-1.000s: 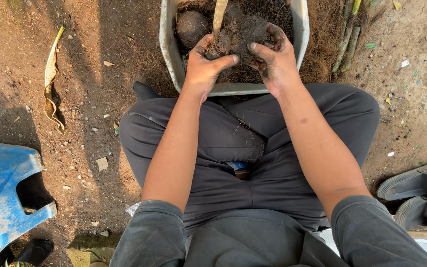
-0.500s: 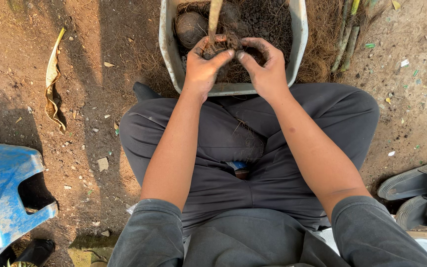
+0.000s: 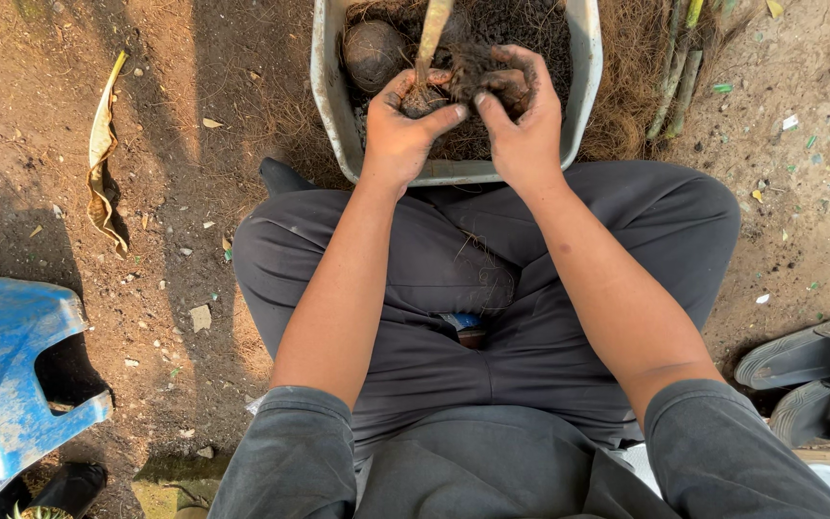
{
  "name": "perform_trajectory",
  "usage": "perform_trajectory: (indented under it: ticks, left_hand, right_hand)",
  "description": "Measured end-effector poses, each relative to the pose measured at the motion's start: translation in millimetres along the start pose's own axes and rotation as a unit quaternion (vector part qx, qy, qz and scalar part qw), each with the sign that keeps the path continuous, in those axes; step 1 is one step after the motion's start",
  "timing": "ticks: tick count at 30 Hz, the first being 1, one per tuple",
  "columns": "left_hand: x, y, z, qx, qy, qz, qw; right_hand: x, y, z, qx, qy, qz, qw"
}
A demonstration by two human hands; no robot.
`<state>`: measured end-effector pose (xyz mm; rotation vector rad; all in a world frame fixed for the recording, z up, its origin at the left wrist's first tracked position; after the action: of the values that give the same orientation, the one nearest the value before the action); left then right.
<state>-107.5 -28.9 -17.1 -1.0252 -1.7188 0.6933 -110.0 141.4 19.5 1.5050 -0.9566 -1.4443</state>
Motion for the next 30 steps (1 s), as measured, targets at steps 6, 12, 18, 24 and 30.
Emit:
perform_trajectory:
  ticks: [6,12,18,24,30]
  left_hand:
    - [12.7,-11.7,-5.8,0.034,0.024,0.031,0.999]
    - [15.0,-17.7,-10.5,0.030,0.024,0.059,0.998]
    - [19.2,-22.6,-11.2,0.044,0.028,0.081,0.995]
    - [16.1,-18.6,-10.4,0.029,0.025,0.065,0.997]
    - [-9.5,-23.3,-3.4,0.070,-0.057,0.180,0.980]
  right_hand:
    - [-1.9,-4.8,-1.7,0.019,0.008,0.018,1.000]
    - [-1.4,-0.2,-0.3,0.005,0.008,0.018,1.000]
    - [-4.3,-5.0,-1.2,0.018,0.008,0.014,1.000]
    - [-5.3,-3.8,-0.6,0.008,-0.002,0.032,0.999]
    - [-19.9,-13.8,1.9,0.040,-0.025,0.123,0.991]
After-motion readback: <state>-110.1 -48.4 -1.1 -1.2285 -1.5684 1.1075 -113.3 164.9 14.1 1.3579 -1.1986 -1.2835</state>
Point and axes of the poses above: each hand's wrist, its own z-axis towards the middle knuckle, its own x-axis out of the palm, y = z × x, the point moved 10 cm from there along z, towards the middle knuckle, and after that the axes turned 15 degrees about -z, right-handed, at the moved point
